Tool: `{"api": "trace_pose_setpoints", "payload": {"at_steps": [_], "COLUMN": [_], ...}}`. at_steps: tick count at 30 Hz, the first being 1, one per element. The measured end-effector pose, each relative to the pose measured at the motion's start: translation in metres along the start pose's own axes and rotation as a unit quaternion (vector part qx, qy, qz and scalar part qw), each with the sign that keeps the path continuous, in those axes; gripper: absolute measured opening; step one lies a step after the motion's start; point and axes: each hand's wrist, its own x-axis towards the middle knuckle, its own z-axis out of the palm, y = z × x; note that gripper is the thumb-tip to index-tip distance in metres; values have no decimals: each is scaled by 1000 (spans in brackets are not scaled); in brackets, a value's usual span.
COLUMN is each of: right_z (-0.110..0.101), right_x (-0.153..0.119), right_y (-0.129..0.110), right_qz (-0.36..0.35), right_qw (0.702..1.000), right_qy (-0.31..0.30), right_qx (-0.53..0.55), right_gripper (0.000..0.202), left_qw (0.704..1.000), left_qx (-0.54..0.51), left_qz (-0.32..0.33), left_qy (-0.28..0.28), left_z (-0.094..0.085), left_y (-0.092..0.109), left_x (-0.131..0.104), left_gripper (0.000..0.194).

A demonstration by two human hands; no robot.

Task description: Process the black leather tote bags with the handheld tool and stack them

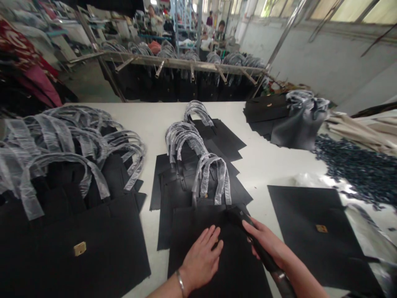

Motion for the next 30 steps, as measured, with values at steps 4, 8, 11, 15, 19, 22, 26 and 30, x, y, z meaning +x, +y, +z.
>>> {"api": "trace_pose_setpoints", "payload": {"at_steps": [4,8,11,15,19,22,26,30], "right_z": [-1,-29,-49,-52,-45,-44,-41,-21], "right_x": [13,8,-5,-4,18,20,-4,-14], "right_y": [-16,-16,-3,5,-7,-14,-5,5], "right_qz": [-37,-41,-10,13,-20,-58,-47,-8], "right_qw": [998,992,993,995,993,989,994,1000], "right_qy": [44,105,112,95,107,132,95,7], "right_qx": [27,48,39,24,35,43,22,-11], "right_gripper": [45,38,35,36,38,43,49,55], "left_qw": [1000,1000,1000,1000,1000,1000,1000,1000], "left_qx": [7,7,5,1,0,0,0,-1], "left_qz": [1,3,3,5,2,0,-1,-1], "left_qy": [4,7,9,12,9,11,8,12], "left_z": [2,6,7,6,6,5,3,3], "left_y": [0,-1,-1,-1,-1,-1,0,0], "left_x": [-1,-2,-2,-1,0,0,1,1], "left_gripper": [45,46,45,46,45,45,44,44]}}
